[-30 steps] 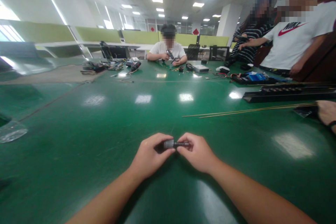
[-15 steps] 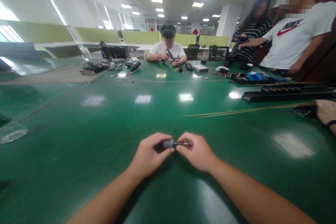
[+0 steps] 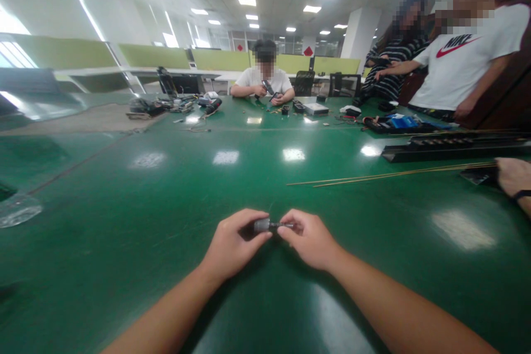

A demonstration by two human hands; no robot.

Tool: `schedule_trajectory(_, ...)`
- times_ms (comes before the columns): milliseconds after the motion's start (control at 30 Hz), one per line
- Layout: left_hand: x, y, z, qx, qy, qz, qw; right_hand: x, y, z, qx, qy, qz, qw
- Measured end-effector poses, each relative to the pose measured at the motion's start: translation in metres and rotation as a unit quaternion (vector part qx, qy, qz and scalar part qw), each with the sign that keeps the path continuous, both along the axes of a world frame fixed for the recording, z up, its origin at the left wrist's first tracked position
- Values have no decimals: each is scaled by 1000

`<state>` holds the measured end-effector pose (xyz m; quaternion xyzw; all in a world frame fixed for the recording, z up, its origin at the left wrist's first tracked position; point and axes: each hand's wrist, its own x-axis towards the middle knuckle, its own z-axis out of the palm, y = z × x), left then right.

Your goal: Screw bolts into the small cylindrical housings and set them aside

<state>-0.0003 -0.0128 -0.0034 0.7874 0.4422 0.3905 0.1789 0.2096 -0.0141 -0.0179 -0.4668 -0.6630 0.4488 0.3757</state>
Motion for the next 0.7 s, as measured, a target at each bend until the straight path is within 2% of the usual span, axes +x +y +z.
schedule_trajectory(700,-4,1,4,22,-9,21,999,2,3,3,-1,32,-21,999)
